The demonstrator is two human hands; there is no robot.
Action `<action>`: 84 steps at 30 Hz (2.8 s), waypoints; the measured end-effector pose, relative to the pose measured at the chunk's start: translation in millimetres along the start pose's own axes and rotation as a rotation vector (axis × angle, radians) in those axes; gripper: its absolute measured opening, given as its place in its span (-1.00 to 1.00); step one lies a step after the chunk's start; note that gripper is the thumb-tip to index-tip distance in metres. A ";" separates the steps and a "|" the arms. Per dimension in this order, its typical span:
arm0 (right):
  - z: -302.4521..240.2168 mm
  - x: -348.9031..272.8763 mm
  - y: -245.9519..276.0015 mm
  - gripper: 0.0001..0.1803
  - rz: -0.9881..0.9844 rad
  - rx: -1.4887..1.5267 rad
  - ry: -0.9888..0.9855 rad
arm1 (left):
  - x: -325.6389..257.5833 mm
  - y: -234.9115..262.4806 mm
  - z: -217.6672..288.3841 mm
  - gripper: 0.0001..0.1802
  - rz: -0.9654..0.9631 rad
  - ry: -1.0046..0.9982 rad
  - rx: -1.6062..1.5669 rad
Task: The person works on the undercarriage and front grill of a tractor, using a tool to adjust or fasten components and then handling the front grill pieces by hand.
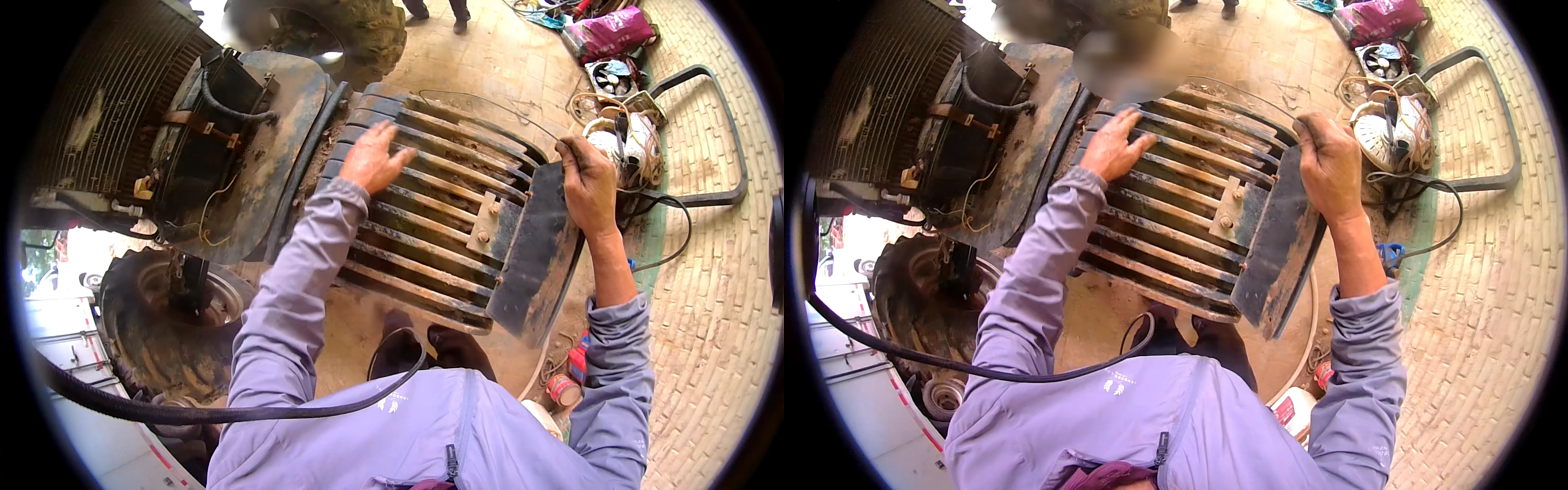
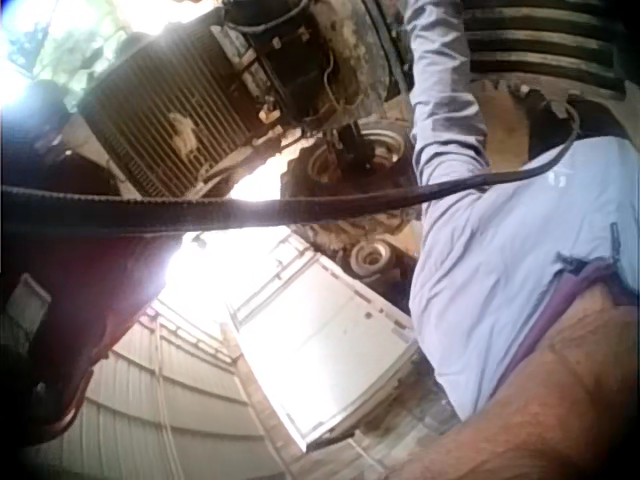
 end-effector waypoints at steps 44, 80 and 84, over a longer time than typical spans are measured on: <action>255.1 -670.3 235.7 -0.76 0.109 -0.145 -1.171 | -153.4 31.1 300.4 -0.39 0.155 0.000 -0.344; 559.3 -185.8 234.7 -0.73 -0.458 -0.003 -0.868 | -124.8 24.4 346.0 -0.38 0.114 0.580 -0.003; 589.6 -112.9 209.6 -0.76 -0.532 0.155 -0.733 | -99.7 18.3 354.7 -0.34 0.207 0.706 0.036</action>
Point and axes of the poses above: each hand's wrist, its own x-axis towards the middle knuckle, its own y-axis out of the back of the hand, z = x × y, the point moved 1 cm from there along x, towards the middle knuckle, and after that the axes turned 9 degrees about x, right-handed, at the moved point
